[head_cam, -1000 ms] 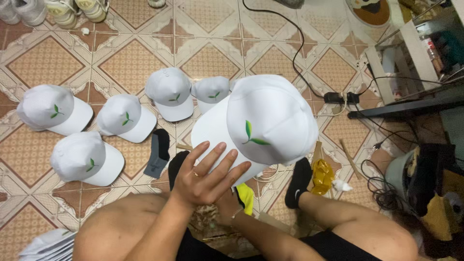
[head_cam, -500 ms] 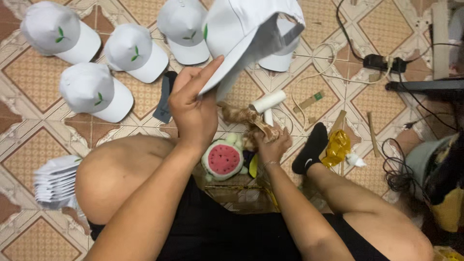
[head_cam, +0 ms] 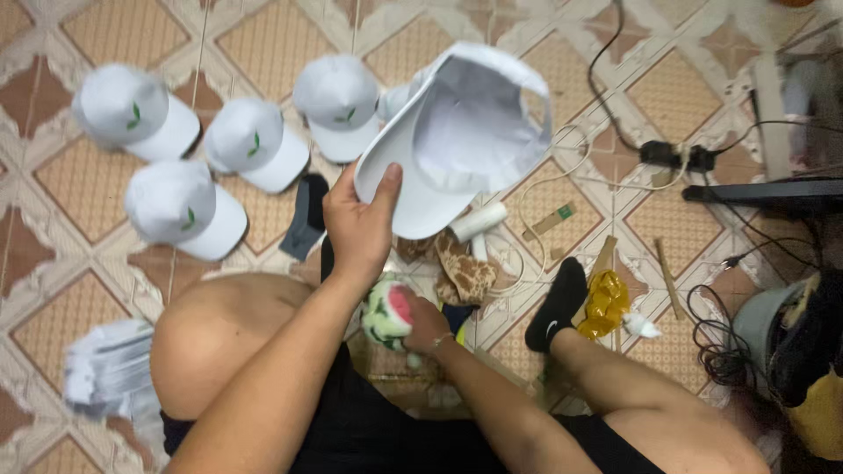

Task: The person sits on the floor and uses a hair dryer to apply heat to white baseball caps with a green leaf logo. They insert a cloth into the cap to maintain shape, then remove it and inspect the cap before placing it with others.

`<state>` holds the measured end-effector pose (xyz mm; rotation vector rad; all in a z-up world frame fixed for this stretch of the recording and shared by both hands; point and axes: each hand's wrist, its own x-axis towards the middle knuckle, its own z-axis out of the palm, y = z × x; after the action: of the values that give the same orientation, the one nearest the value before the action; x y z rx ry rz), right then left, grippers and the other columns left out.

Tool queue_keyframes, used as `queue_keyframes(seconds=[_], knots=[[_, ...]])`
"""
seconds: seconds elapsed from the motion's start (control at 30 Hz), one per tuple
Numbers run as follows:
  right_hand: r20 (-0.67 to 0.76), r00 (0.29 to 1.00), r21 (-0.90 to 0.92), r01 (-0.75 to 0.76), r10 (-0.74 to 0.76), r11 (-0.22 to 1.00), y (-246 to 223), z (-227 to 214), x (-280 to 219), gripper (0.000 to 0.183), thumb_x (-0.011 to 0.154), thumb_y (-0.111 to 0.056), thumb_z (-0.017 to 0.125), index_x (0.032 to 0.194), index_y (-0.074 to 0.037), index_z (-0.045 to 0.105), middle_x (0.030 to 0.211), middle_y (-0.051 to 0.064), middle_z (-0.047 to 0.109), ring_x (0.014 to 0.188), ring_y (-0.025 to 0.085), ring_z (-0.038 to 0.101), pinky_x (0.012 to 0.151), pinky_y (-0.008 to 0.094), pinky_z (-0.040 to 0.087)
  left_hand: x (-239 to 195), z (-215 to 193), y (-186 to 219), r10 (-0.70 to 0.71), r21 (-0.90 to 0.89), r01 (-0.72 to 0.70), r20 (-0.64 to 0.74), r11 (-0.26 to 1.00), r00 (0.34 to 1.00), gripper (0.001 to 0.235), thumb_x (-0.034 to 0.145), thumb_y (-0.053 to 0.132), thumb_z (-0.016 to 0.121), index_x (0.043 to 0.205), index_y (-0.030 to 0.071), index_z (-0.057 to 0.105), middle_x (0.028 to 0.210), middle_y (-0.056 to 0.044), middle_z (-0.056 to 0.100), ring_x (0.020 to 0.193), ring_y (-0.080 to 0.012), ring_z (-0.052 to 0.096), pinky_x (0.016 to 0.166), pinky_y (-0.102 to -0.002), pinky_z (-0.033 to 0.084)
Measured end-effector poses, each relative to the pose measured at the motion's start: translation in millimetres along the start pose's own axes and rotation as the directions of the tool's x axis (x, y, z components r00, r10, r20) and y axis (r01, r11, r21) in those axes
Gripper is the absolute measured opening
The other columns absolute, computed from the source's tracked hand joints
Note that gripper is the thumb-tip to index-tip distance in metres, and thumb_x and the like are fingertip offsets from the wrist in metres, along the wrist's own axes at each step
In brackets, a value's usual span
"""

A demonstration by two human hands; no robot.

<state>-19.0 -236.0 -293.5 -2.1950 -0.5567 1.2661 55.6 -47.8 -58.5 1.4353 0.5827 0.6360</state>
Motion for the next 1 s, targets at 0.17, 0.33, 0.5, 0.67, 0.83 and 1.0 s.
queue_keyframes(seconds=[0.17, 0.33, 0.5, 0.67, 0.83, 1.0], knots=[[-0.091, 0.976, 0.161, 0.212, -0.199, 0.964, -39.4, -100.2, -47.2, 0.109, 0.058, -0.029, 0.095, 0.152, -0.026, 0.039, 0.145, 0.003, 0.052, 0.137, 0.023, 0.046, 0.11, 0.048, 0.044, 14.4, -3.9, -4.2, 0.136, 0.018, -0.136, -0.036, 0.991, 0.99, 0.036, 0.102, 0.025, 0.069, 0.125, -0.003, 0.068, 0.102, -0.007, 0.076, 0.091, -0.0084, 0.066, 0.081, -0.025, 0.055], [-0.238, 0.899, 0.56, 0.437, -0.369, 0.704, -35.8, -198.4, -148.1, 0.106, 0.057, -0.027, 0.092, 0.151, -0.025, 0.042, 0.146, 0.007, 0.049, 0.133, 0.021, 0.046, 0.106, 0.046, 0.044, 18.9, -7.1, -0.4, 0.166, 0.009, -0.166, -0.022, 0.986, 0.986, 0.037, 0.103, 0.029, 0.066, 0.121, -0.003, 0.068, 0.101, -0.007, 0.075, 0.091, -0.0114, 0.067, 0.082, -0.027, 0.054], [-0.786, 0.568, 0.577, 0.816, -0.245, 0.039, -43.1, -208.0, -225.2, 0.096, 0.061, -0.033, 0.091, 0.146, -0.026, 0.046, 0.137, 0.008, 0.052, 0.124, 0.023, 0.051, 0.098, 0.043, 0.048, -27.9, -16.0, 28.4, 0.096, -0.093, -0.092, 0.042, 0.991, 0.995, 0.033, 0.101, 0.024, 0.068, 0.118, -0.005, 0.068, 0.105, -0.009, 0.075, 0.093, -0.0129, 0.066, 0.085, -0.029, 0.053], [-0.854, 0.453, 0.395, 0.885, -0.258, 0.248, -82.1, -182.9, -267.9, 0.086, 0.065, -0.04, 0.09, 0.14, -0.027, 0.05, 0.129, 0.009, 0.055, 0.116, 0.024, 0.056, 0.09, 0.04, 0.051, -113.4, -46.6, 65.0, -0.112, -0.155, 0.143, 0.192, 0.977, 0.975, 0.035, 0.095, 0.022, 0.068, 0.118, -0.004, 0.068, 0.102, -0.009, 0.076, 0.087, -0.0138, 0.07, 0.08, -0.029, 0.057], [-0.609, 0.385, -0.34, 0.663, -0.693, 0.667, -121.1, -164.2, -314.0, 0.076, 0.069, -0.046, 0.089, 0.135, -0.028, 0.054, 0.121, 0.01, 0.058, 0.107, 0.025, 0.061, 0.083, 0.037, 0.055, -191.8, -82.7, 97.9, -0.192, -0.168, 0.235, 0.234, 0.957, 0.953, 0.033, 0.094, 0.019, 0.069, 0.117, -0.005, 0.069, 0.1, -0.009, 0.077, 0.084, -0.0118, 0.07, 0.076, -0.028, 0.058], [-0.549, 0.368, -0.627, 0.412, -0.751, 0.661, -137.2, -116.0, -321.0, 0.066, 0.07, -0.052, 0.089, 0.126, -0.03, 0.06, 0.108, 0.008, 0.062, 0.093, 0.024, 0.067, 0.07, 0.034, 0.058, -232.1, -110.8, 90.6, -0.305, -0.184, 0.352, 0.242, 0.918, 0.921, 0.03, 0.094, 0.017, 0.069, 0.113, -0.006, 0.072, 0.096, -0.011, 0.078, 0.08, -0.0119, 0.07, 0.073, -0.028, 0.057]])
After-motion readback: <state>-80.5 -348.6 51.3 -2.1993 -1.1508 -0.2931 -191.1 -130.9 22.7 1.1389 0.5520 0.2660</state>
